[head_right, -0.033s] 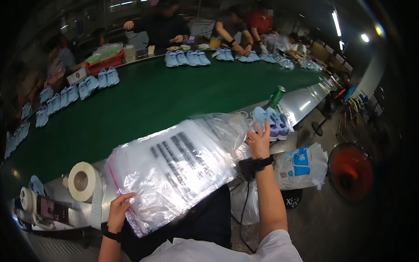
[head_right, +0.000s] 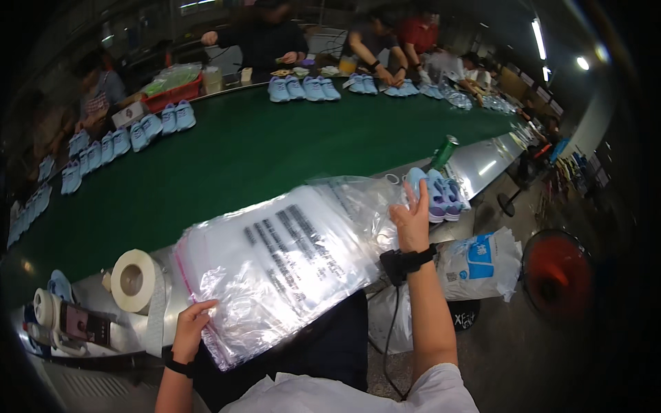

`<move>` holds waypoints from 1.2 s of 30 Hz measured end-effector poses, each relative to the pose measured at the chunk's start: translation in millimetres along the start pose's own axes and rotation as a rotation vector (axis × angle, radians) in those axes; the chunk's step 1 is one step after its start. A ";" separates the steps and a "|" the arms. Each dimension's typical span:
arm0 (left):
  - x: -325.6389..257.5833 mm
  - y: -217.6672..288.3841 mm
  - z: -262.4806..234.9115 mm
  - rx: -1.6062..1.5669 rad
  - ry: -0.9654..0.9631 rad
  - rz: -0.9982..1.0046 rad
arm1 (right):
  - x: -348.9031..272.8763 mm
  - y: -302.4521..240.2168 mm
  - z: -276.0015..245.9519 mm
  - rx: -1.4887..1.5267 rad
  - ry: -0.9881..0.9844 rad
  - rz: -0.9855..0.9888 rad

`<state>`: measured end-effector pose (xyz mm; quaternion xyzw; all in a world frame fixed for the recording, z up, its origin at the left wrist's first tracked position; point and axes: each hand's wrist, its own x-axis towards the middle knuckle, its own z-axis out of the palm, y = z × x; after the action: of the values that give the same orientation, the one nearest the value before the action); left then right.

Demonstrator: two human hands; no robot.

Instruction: The person places a pair of light blue shoes into a clear plastic bag on a green conveyor belt. They then tear off a label from a roll and affix it to the bag, smoothing it down to secure it. The process is repeated for multiple pairs of shoes.

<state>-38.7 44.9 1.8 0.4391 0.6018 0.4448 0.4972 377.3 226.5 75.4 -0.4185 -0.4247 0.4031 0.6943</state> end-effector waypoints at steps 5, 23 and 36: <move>2.5 -1.9 0.2 0.005 -0.001 0.004 | -70.5 -11.3 76.0 -0.594 -0.905 -0.297; -0.9 12.4 5.2 -0.061 0.074 0.012 | -180.6 51.4 134.4 -0.515 -1.351 -1.184; 3.0 -9.2 11.4 -0.153 0.113 0.178 | -175.5 47.9 147.9 -0.423 -1.680 -1.287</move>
<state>-28.6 46.9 -9.0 0.4256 0.5518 0.5558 0.4532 175.2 116.8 29.6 0.1822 -0.9666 0.0393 0.1761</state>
